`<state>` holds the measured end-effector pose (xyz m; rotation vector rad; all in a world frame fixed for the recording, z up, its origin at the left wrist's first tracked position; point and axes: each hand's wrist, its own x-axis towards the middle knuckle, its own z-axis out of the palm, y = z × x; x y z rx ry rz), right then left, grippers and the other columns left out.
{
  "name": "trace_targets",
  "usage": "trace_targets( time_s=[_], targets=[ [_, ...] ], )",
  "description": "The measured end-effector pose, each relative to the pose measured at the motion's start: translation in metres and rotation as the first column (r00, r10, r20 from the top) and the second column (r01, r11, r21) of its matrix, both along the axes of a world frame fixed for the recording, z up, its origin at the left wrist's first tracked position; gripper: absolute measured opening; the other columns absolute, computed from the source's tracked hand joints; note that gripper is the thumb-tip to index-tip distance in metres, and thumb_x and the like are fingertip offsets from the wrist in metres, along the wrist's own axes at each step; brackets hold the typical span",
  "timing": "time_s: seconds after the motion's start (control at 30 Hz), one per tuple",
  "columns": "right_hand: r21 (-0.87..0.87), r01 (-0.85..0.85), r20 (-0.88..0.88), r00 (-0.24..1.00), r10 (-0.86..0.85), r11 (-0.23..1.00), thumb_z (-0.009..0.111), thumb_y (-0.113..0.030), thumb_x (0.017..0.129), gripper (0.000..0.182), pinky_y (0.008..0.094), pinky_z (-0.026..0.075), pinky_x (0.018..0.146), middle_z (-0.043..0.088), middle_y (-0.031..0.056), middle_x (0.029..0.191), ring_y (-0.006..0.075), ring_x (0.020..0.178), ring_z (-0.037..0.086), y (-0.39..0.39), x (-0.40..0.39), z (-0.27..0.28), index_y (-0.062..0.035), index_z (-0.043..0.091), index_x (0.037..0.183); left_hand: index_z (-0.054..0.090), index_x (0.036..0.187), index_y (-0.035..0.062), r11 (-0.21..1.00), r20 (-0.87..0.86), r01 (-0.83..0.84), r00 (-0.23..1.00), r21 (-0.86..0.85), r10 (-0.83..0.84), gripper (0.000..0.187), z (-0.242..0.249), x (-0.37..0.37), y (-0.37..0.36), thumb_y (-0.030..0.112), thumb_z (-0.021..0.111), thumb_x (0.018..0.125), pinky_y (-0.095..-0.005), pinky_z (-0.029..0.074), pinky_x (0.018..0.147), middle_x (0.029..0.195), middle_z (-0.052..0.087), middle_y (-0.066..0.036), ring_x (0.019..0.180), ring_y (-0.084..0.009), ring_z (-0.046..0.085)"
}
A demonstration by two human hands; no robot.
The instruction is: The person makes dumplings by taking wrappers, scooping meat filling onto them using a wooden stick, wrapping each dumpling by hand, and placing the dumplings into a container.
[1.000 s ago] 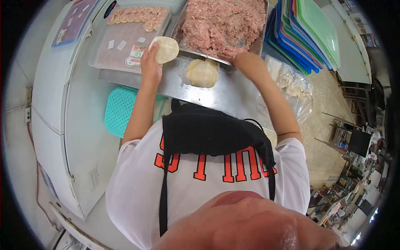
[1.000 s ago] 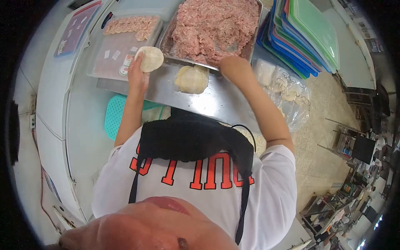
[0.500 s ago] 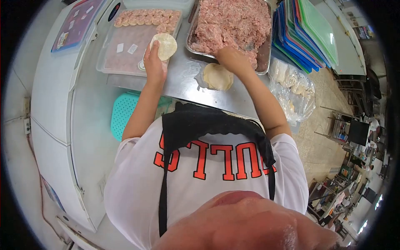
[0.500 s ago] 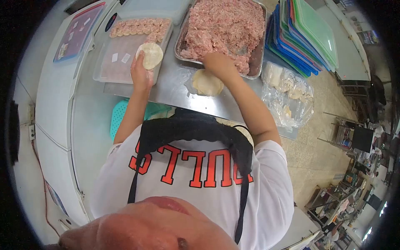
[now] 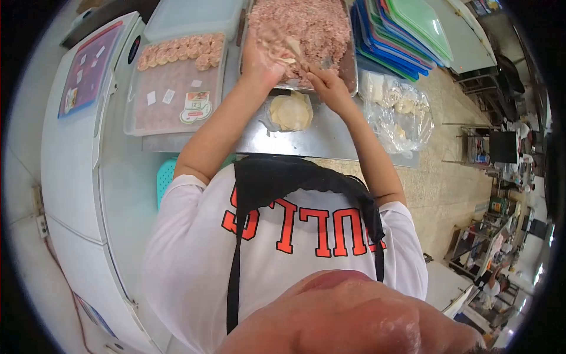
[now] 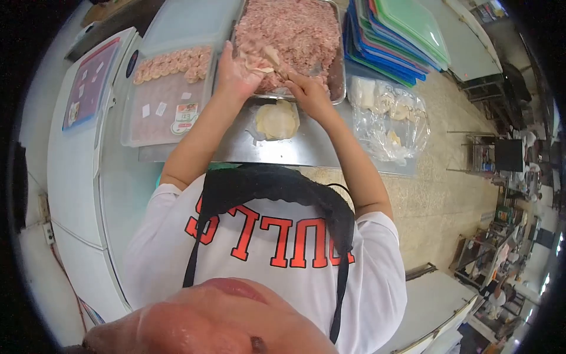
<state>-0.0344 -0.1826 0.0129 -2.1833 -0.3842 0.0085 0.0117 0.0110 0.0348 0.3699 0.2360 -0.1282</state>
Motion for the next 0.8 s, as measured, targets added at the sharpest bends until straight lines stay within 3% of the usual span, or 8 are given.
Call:
trace_targets(
  time_s=[0.07,0.1,0.2,0.33,0.4,0.47,0.67,0.8],
  targets=[
    [-0.279,-0.075,0.124,0.986,0.113,0.957,0.054,-0.022,0.094,0.031,0.0367,0.049,0.067,0.064,0.0134,0.078,0.0282,0.075,0.064,-0.019,-0.012,0.029,-0.0076,0.061,0.121,0.047,0.124,0.001,0.998,-0.034,-0.054,0.998,0.042,0.055,0.064,-0.004,0.0,-0.004,0.057,0.037,0.094,-0.0521,0.034,0.103,0.12,0.054,-0.017,0.115,-0.0374,0.048],
    [-0.42,-0.073,0.012,0.996,0.086,0.905,0.056,-0.02,0.092,0.03,0.0447,0.048,0.078,0.064,0.0216,0.096,0.0393,0.094,0.061,-0.022,-0.02,0.053,-0.0077,0.06,0.119,0.047,0.124,0.002,0.998,0.0,-0.059,0.998,-0.002,0.059,0.064,-0.017,0.003,-0.002,0.058,0.036,0.094,-0.0528,0.033,0.103,0.119,0.054,-0.017,0.112,-0.0363,0.049],
    [-0.526,0.007,0.155,0.984,0.088,0.85,0.056,-0.022,0.091,0.03,0.0449,0.049,0.077,0.064,0.0208,0.095,0.039,0.091,0.061,-0.029,-0.034,0.071,-0.0078,0.06,0.117,0.046,0.128,0.0037,0.996,0.046,-0.081,0.996,-0.022,0.082,0.069,-0.029,0.006,-0.008,0.061,0.034,0.093,-0.0561,0.032,0.102,0.125,0.053,-0.017,0.116,-0.035,0.049],
    [-0.415,-0.062,0.278,0.941,0.191,0.908,0.055,-0.022,0.091,0.029,0.0448,0.049,0.076,0.064,0.02,0.093,0.0379,0.089,0.062,-0.03,-0.022,0.046,-0.0091,0.059,0.118,0.046,0.131,0.0031,0.995,-0.103,-0.048,0.993,0.085,0.057,0.072,-0.001,-0.012,-0.015,0.062,0.035,0.092,-0.058,0.033,0.1,0.123,0.054,-0.02,0.117,-0.0344,0.049],
    [-0.685,-0.074,0.092,0.978,0.187,0.725,0.054,-0.021,0.092,0.028,0.0446,0.05,0.073,0.064,0.019,0.093,0.0375,0.087,0.062,-0.039,-0.018,0.075,-0.0104,0.058,0.118,0.047,0.13,0.003,0.994,-0.139,-0.067,0.987,0.09,0.079,0.072,0.007,-0.014,-0.016,0.063,0.035,0.092,-0.0578,0.033,0.1,0.121,0.055,-0.02,0.115,-0.0338,0.05],
    [-0.647,-0.063,0.163,0.962,0.219,0.76,0.054,-0.021,0.092,0.029,0.0449,0.05,0.073,0.064,0.0187,0.095,0.0374,0.087,0.062,-0.04,-0.023,0.077,-0.0105,0.057,0.119,0.054,0.122,0.0033,0.988,-0.164,-0.134,0.976,0.076,0.145,0.067,0.014,-0.02,-0.02,0.061,0.039,0.091,-0.0562,0.036,0.098,0.109,0.058,-0.019,0.105,-0.033,0.053],
    [-0.535,-0.123,0.228,0.931,0.284,0.836,0.054,-0.02,0.092,0.031,0.0416,0.051,0.071,0.064,0.0197,0.098,0.0381,0.087,0.062,-0.051,-0.001,0.053,-0.0104,0.056,0.122,0.053,0.123,0.0039,0.98,-0.03,-0.179,0.983,0.084,0.182,0.058,-0.019,-0.001,-0.015,0.051,0.051,0.09,-0.0519,0.038,0.102,0.118,0.056,-0.018,0.109,-0.0347,0.054],
    [-0.136,-0.261,0.124,0.953,0.277,0.956,0.051,-0.024,0.097,0.028,0.0323,0.044,0.055,0.056,0.0085,0.067,0.0182,0.063,0.056,-0.077,0.013,0.053,-0.003,0.061,0.113,0.052,0.118,0.0032,0.991,0.098,-0.063,0.994,0.119,0.052,0.046,-0.016,-0.02,-0.01,0.039,0.059,0.09,-0.0426,0.049,0.088,0.103,0.061,-0.013,0.096,-0.0242,0.06]
  ],
)
